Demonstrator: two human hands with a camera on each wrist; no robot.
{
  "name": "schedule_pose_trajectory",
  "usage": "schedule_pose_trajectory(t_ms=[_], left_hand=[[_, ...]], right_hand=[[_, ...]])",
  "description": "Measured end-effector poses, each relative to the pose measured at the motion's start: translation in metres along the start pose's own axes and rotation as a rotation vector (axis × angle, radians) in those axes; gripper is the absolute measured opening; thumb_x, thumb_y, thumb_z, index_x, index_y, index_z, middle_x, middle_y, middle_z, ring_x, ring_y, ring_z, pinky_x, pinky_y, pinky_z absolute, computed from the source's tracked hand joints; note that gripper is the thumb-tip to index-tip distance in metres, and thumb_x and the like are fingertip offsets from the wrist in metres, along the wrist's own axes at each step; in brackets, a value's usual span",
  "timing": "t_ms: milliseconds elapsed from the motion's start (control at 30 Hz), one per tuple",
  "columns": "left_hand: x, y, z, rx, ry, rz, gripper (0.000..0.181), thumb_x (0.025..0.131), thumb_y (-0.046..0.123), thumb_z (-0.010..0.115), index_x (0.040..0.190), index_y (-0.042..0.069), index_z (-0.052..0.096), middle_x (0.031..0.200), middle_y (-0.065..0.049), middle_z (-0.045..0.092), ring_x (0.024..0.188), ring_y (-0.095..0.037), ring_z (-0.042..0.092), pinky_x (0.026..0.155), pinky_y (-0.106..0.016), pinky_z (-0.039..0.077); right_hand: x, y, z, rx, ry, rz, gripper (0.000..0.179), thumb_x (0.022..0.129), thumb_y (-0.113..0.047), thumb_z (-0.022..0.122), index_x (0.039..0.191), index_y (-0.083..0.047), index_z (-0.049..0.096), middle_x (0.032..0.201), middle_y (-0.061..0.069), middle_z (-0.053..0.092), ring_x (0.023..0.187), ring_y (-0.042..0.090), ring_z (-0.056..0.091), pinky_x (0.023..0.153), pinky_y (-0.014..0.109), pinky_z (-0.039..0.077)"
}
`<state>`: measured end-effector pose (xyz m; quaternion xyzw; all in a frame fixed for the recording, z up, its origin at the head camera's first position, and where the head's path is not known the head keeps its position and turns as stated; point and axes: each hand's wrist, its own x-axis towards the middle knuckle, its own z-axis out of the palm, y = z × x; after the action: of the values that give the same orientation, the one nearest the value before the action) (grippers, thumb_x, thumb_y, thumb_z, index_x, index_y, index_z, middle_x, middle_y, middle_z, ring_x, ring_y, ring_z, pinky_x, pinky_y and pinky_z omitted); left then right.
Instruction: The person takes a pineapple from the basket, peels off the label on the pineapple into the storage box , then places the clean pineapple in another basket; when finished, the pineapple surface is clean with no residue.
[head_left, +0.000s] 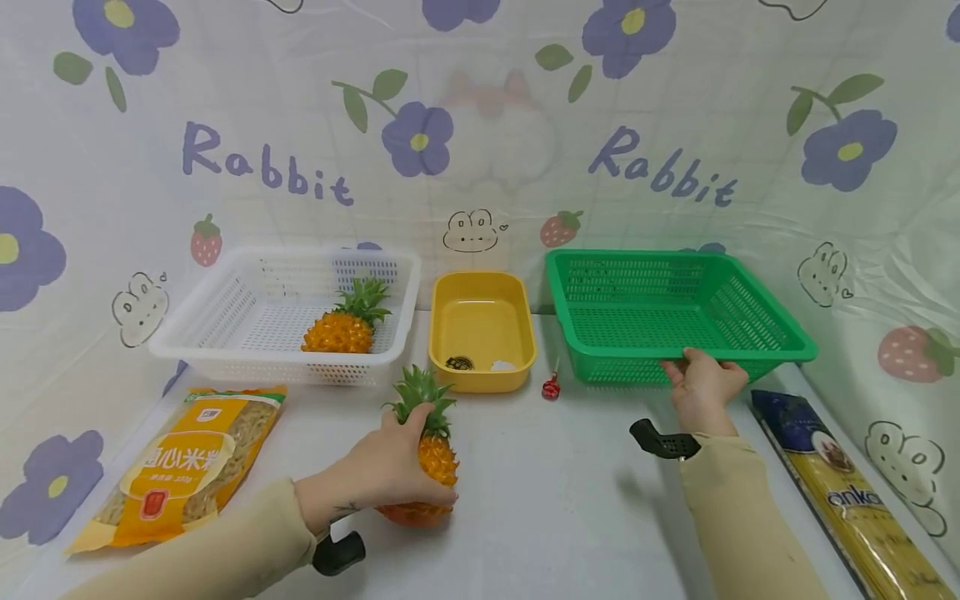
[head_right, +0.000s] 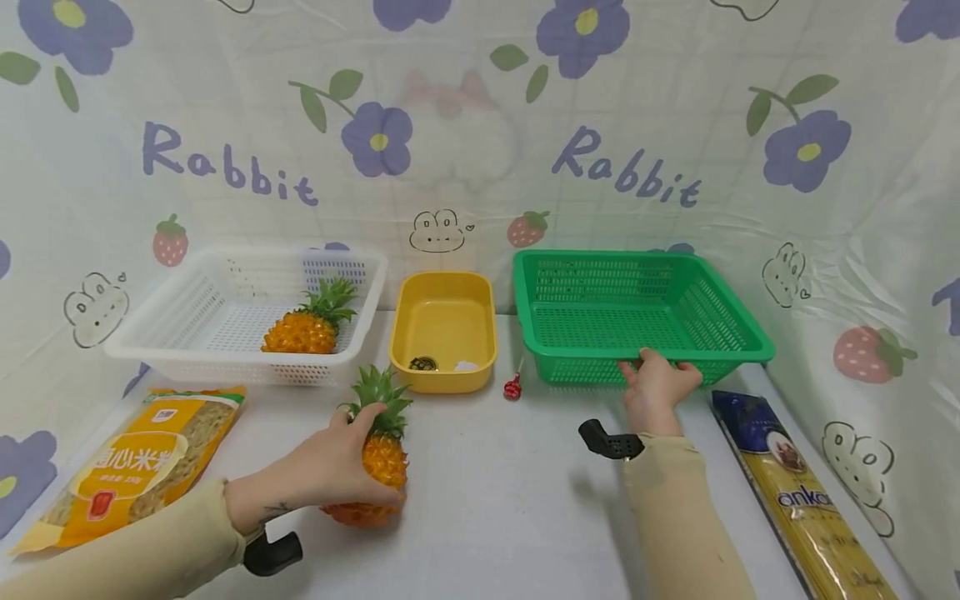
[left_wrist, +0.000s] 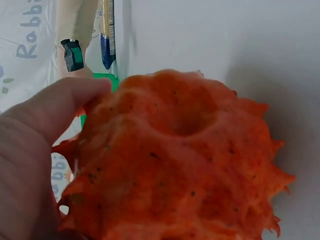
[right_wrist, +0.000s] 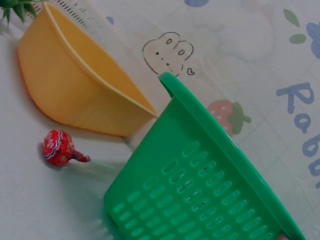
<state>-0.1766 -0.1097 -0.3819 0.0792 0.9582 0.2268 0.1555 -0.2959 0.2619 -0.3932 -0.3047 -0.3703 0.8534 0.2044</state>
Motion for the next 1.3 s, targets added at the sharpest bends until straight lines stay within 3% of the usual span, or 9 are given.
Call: schedule_pose_trajectory(t_ms=[367,633,900,1300], left_hand=[[-0.006,-0.004,-0.005,-0.052,-0.048,0.045,0.098,0.053,0.057,0.081,0.136,0.028,0.037,0.116,-0.021,0.04,0.08,-0.024,0.056,0.068,-0.039,0.05],[-0.009,-0.003,-0.01,-0.021,-0.073,0.084,0.08,0.051,0.05,0.085,0.117,0.026,0.048,0.108,-0.017,0.04,0.079,-0.024,0.054,0.069,-0.039,0.05],[-0.011,-0.001,-0.017,0.045,-0.122,0.115,0.082,0.049,0.044,0.088,0.116,0.021,0.046,0.108,-0.016,0.04,0.08,-0.024,0.054,0.072,-0.039,0.05],[-0.02,0.005,-0.03,0.065,-0.149,0.136,0.077,0.052,0.039,0.087,0.115,0.023,0.046,0.107,-0.01,0.042,0.079,-0.021,0.053,0.071,-0.037,0.048]], right_hand=[[-0.001,-0.002,0.002,0.001,0.02,0.031,0.046,0.089,0.003,0.049,0.12,-0.018,0.021,0.134,0.004,0.023,0.11,0.02,0.047,0.09,0.032,0.048],[-0.002,-0.001,0.0,0.005,0.01,0.01,0.042,0.088,0.004,0.051,0.111,-0.018,0.024,0.107,0.001,0.031,0.09,0.018,0.046,0.088,0.03,0.05],[-0.002,-0.001,0.0,-0.025,0.013,0.006,0.041,0.089,0.001,0.051,0.111,-0.018,0.024,0.106,0.0,0.031,0.084,0.017,0.045,0.082,0.028,0.052],[-0.001,-0.001,-0.001,-0.018,0.013,0.005,0.043,0.089,0.002,0.051,0.115,-0.018,0.024,0.107,0.0,0.031,0.086,0.017,0.047,0.081,0.028,0.053]])
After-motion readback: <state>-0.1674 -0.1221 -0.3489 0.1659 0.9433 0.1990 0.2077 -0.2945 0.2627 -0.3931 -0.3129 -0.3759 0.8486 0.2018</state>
